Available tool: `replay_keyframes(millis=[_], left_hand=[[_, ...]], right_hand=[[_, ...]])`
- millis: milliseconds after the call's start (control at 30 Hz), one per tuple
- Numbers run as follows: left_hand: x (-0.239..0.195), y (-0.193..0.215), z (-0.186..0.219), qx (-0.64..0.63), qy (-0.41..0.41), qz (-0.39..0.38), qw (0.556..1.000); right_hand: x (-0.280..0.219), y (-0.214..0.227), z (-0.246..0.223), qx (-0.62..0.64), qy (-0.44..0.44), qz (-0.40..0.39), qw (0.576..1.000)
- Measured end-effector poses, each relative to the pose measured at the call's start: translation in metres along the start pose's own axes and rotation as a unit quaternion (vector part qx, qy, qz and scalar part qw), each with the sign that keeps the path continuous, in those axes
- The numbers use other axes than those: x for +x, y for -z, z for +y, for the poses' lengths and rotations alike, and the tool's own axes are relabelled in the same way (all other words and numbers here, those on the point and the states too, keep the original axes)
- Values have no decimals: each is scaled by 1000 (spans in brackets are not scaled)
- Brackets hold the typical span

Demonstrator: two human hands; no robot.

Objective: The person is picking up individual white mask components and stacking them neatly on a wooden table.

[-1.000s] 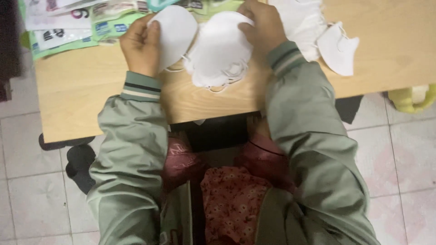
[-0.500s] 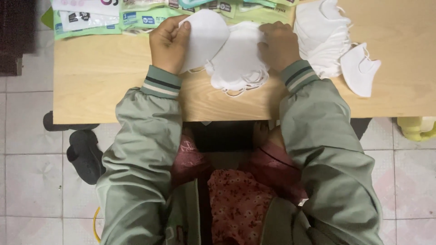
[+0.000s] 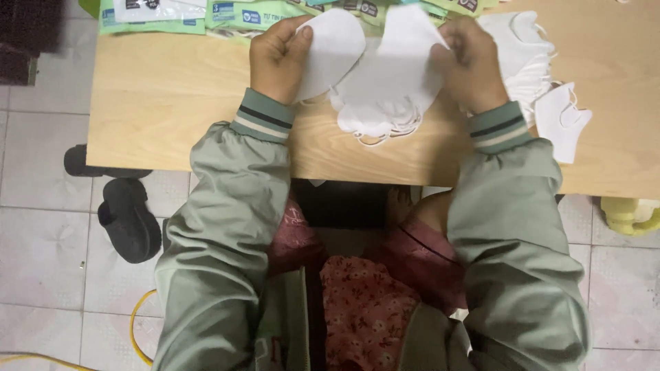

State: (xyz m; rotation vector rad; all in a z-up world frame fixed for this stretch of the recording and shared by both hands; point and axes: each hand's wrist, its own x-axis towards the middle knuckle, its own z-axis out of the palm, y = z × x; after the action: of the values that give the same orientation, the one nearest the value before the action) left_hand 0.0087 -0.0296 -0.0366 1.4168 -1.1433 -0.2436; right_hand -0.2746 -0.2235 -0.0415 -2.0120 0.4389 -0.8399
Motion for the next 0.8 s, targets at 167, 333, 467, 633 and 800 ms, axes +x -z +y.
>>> replay_keyframes(millis=[167,333,467,633,800], left_hand=[[-3,-6,9,-84,39,-7,996],[-6,-9,19,-131,50,-46,989],[-6,-15,19,-110,78,-53,989],[-11,-21,16,-116,87,-59,988],[-11,-25,16,-76,50,-68,993]], right_hand=[[-1,-12,-80,74,-115,-60,989],[-1,-34,-75,59,-117,-70,989],[-2,-45,-80,81,-120,-57,988],[-3,-55,-79,111,-100,-60,987],[-4,-63,-82,95,-77,-61,991]])
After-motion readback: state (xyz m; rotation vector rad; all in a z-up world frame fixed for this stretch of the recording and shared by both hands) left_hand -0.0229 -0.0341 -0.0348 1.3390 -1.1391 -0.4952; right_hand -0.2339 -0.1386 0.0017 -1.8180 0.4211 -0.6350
